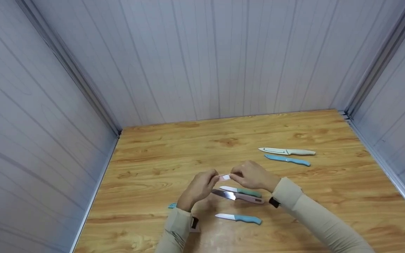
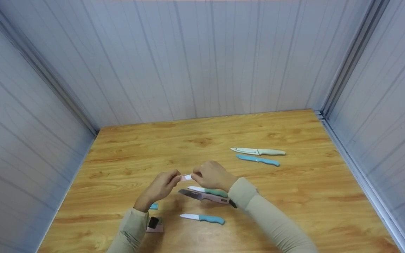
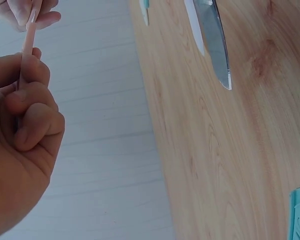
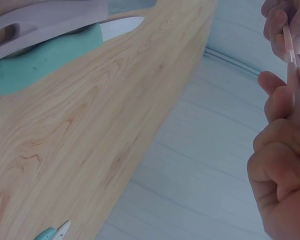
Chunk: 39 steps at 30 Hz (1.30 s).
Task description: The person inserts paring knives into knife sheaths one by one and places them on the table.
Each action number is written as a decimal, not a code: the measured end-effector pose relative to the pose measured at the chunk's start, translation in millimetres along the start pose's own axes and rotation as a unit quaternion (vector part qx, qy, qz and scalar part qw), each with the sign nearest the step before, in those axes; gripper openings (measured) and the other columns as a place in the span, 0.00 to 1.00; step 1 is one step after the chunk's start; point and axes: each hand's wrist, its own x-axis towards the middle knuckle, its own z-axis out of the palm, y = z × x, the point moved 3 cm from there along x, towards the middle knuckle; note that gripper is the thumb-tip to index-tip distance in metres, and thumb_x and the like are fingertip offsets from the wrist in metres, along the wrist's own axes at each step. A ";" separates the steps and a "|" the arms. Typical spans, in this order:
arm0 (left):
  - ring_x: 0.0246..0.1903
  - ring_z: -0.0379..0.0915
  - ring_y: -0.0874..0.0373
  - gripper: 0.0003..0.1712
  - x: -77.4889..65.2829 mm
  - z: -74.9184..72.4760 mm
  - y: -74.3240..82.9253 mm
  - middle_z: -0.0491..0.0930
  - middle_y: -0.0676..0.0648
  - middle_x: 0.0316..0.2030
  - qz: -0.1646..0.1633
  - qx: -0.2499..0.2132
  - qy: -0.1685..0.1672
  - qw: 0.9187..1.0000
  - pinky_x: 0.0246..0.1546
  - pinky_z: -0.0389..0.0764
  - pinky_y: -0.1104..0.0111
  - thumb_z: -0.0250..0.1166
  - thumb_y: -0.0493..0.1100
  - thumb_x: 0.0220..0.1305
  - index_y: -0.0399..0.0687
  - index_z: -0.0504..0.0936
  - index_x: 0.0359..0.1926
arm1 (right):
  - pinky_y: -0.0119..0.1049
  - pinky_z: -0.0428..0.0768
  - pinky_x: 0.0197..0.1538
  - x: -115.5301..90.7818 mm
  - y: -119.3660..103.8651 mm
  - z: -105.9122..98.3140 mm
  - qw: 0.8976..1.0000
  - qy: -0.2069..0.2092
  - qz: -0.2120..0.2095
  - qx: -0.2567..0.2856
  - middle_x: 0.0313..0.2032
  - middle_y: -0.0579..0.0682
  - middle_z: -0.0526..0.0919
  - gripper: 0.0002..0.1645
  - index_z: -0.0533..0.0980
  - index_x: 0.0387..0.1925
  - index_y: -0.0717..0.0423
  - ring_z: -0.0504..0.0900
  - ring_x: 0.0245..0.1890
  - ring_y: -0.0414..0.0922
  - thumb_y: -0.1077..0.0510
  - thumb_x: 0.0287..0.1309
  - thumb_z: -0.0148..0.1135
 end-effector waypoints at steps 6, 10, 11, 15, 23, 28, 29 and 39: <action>0.23 0.63 0.64 0.15 0.1 4.1 2.2 0.70 0.54 0.25 0.012 0.005 -0.002 1.000 0.26 0.67 0.72 0.48 0.47 0.74 0.43 0.76 0.38 | 0.28 0.67 0.20 0.9 -3.4 4.3 1.000 0.002 -0.009 0.017 0.18 0.35 0.73 0.17 0.80 0.27 0.48 0.66 0.14 0.32 0.50 0.68 0.52; 0.22 0.62 0.65 0.15 -1.1 6.6 2.0 0.69 0.55 0.24 0.011 0.001 -0.006 1.000 0.25 0.67 0.72 0.47 0.47 0.74 0.43 0.76 0.37 | 0.28 0.68 0.21 -0.6 -4.5 6.2 1.000 0.001 -0.009 0.020 0.19 0.36 0.75 0.16 0.81 0.28 0.49 0.67 0.15 0.32 0.50 0.68 0.52; 0.22 0.61 0.65 0.15 -1.2 7.1 1.8 0.68 0.55 0.24 0.012 0.000 -0.006 1.000 0.25 0.66 0.72 0.47 0.46 0.74 0.43 0.76 0.37 | 0.28 0.69 0.21 -1.0 -4.8 6.5 1.000 0.000 -0.008 0.020 0.20 0.37 0.76 0.16 0.81 0.29 0.49 0.68 0.15 0.32 0.51 0.68 0.52; 0.21 0.60 0.65 0.15 -1.4 7.9 2.4 0.67 0.55 0.22 0.017 -0.002 -0.003 1.000 0.24 0.65 0.72 0.47 0.46 0.74 0.43 0.75 0.36 | 0.29 0.70 0.23 -1.5 -5.9 7.0 1.000 -0.002 -0.003 0.018 0.23 0.39 0.80 0.16 0.82 0.31 0.51 0.70 0.17 0.32 0.51 0.68 0.52; 0.22 0.61 0.64 0.15 -1.6 5.7 2.5 0.68 0.55 0.23 0.011 -0.011 -0.012 1.000 0.25 0.67 0.72 0.47 0.45 0.74 0.42 0.76 0.37 | 0.29 0.72 0.25 -1.4 -8.6 5.3 1.000 -0.018 0.009 0.021 0.26 0.40 0.81 0.17 0.82 0.35 0.53 0.71 0.19 0.32 0.50 0.69 0.51; 0.21 0.63 0.64 0.14 0.3 -3.9 -4.4 0.72 0.54 0.25 -0.029 -0.048 -0.045 0.997 0.24 0.67 0.72 0.49 0.45 0.74 0.43 0.77 0.40 | 0.30 0.69 0.23 -1.7 -3.6 -0.9 0.999 -0.011 0.021 0.021 0.21 0.37 0.76 0.17 0.81 0.33 0.52 0.68 0.16 0.33 0.48 0.69 0.50; 0.22 0.64 0.64 0.13 -0.3 -6.9 -7.4 0.74 0.53 0.26 -0.041 -0.055 -0.048 0.996 0.24 0.68 0.72 0.50 0.45 0.73 0.43 0.78 0.41 | 0.30 0.69 0.22 -2.3 -1.3 -2.0 0.999 -0.009 0.026 0.020 0.21 0.37 0.75 0.17 0.80 0.33 0.51 0.67 0.16 0.33 0.48 0.69 0.50; 0.28 0.70 0.61 0.09 -28.4 -38.8 -48.3 0.79 0.49 0.33 -0.103 -0.015 -0.049 0.993 0.30 0.73 0.66 0.54 0.41 0.71 0.45 0.80 0.40 | 0.32 0.62 0.20 -20.2 39.7 -11.2 0.992 0.010 0.124 0.018 0.12 0.39 0.65 0.17 0.77 0.31 0.52 0.58 0.11 0.35 0.48 0.70 0.48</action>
